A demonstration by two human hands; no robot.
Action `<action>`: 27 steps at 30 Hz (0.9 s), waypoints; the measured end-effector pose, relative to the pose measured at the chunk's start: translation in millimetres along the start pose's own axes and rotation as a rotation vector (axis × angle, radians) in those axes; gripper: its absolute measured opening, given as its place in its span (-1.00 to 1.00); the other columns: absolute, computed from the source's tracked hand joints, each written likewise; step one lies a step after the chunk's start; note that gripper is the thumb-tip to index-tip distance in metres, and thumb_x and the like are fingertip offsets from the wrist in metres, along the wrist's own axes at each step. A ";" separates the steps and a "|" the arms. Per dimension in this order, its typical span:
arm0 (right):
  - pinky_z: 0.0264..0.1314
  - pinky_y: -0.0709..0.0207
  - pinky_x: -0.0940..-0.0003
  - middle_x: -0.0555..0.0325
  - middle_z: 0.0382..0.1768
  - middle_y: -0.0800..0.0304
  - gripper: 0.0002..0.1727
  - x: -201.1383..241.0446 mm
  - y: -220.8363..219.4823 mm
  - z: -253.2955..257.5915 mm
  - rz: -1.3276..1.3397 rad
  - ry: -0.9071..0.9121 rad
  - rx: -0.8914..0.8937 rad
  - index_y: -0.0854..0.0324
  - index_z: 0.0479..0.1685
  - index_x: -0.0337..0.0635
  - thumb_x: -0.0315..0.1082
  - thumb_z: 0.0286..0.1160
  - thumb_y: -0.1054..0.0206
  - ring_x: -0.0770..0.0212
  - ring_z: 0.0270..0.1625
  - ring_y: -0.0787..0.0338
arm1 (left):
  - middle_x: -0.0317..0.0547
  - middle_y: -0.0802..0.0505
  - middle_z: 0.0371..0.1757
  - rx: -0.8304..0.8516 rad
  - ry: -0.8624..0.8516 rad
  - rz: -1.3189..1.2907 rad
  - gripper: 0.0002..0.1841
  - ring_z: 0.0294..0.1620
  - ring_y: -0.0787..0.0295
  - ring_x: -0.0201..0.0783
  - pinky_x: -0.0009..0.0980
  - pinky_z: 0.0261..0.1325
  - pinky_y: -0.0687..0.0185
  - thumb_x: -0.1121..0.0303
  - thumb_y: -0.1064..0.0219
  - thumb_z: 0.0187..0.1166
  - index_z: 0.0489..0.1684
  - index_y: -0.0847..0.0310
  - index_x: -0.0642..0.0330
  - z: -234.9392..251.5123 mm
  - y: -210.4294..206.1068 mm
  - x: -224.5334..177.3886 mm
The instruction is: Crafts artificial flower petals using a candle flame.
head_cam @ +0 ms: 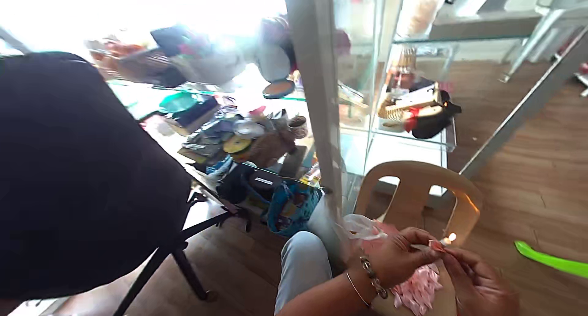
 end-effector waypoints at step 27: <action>0.30 -0.59 -0.01 -0.14 0.34 -0.67 -0.32 -13.1 116.6 12.4 -0.214 -0.197 -0.176 -0.41 0.54 -0.29 -0.03 0.55 -0.37 -0.02 0.35 -0.68 | -0.19 -0.72 -0.37 0.005 0.287 0.927 -0.83 -0.39 -0.59 -0.44 -0.44 -0.20 -0.55 0.40 -0.26 0.68 -0.03 -0.66 0.34 61.4 -27.3 38.1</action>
Point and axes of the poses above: each hand's wrist, its own z-axis towards the middle knuckle, its own y-axis out of the back of the hand, x = y × z, the point moved 8 cm from there along z, towards the middle knuckle
